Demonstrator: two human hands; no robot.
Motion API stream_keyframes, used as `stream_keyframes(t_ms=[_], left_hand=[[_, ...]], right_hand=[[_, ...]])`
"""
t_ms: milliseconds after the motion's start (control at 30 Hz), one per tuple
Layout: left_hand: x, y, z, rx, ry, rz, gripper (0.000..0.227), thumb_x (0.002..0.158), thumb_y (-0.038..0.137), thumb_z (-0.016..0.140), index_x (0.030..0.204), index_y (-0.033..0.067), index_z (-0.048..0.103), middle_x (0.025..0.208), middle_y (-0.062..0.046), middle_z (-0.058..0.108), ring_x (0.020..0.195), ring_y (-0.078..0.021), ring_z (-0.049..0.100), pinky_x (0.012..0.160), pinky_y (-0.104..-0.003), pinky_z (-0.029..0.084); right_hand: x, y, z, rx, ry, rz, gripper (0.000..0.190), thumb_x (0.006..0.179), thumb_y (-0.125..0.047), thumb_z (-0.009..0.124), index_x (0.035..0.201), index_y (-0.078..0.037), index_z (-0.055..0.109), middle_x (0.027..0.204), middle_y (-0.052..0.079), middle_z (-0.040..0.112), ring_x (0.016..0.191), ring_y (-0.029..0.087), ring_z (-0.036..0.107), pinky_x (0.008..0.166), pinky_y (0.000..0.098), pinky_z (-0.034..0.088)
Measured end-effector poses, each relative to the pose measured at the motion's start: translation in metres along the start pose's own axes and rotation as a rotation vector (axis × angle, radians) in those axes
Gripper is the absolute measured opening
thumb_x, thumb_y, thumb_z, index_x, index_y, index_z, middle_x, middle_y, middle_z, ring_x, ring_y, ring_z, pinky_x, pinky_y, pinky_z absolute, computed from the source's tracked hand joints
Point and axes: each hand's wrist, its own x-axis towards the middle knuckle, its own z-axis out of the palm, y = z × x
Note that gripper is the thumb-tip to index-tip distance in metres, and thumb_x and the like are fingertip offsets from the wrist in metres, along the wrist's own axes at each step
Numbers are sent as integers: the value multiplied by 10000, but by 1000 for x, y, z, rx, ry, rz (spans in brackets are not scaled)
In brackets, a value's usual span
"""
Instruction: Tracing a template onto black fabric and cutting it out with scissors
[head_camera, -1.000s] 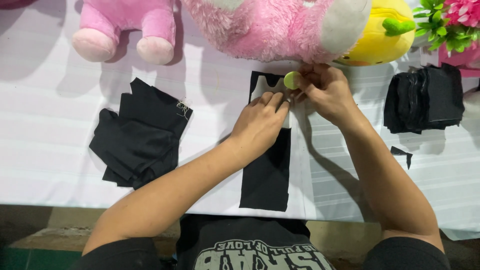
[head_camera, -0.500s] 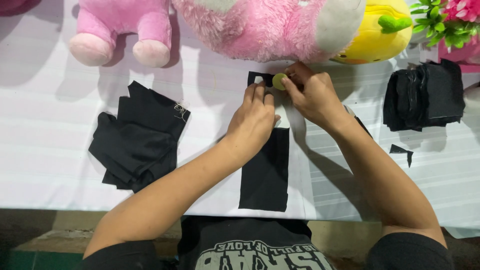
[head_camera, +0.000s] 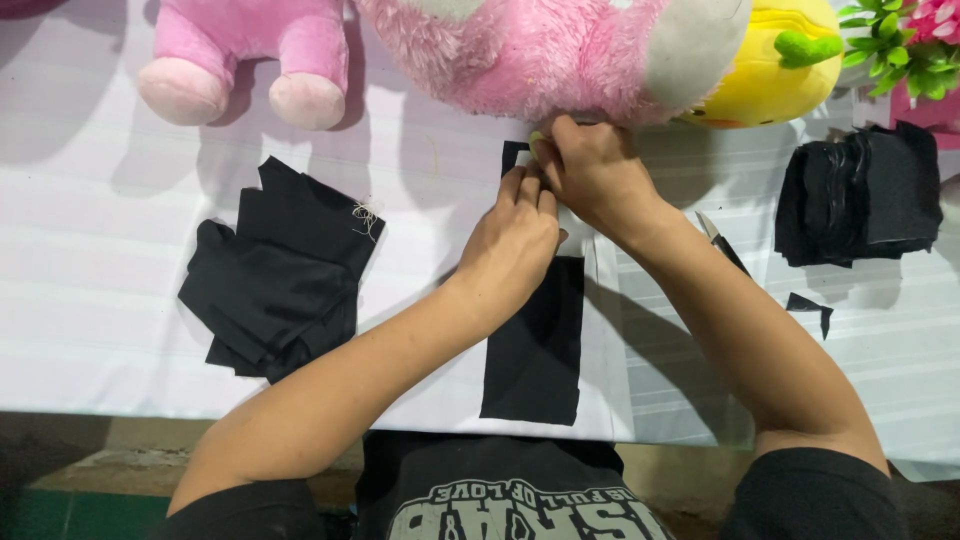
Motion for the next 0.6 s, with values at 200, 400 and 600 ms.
stream_keyframes(t_ms=[200,400,600], left_hand=[[-1,-3,6,-36,9,-2,512,789,301,853,1055,-88,653,1152,-302,635,1184,-432,628,845,-331,629],[-1,-5,-6,-98,12,-1,459,808,259,838,1011,-111,657,1167,-346,613,1179,-471,620,817,-367,637],[-1,-5,-12,-98,-19,-17,527,810,292,834,1085,-110,632,1225,-380,568,1231,-502,558,873,-372,624]], right_hand=[[-1,0,-16,-74,-81,9,189,986,-259,675,867,-126,613,597,89,647,603,351,723,508,439,548],[-5,-1,-23,-4,-51,43,133,1020,-282,649,999,-153,621,671,112,656,702,368,731,571,499,558],[-5,-1,-13,-15,77,-26,116,985,-232,713,913,-174,643,690,48,590,718,318,697,589,439,545]])
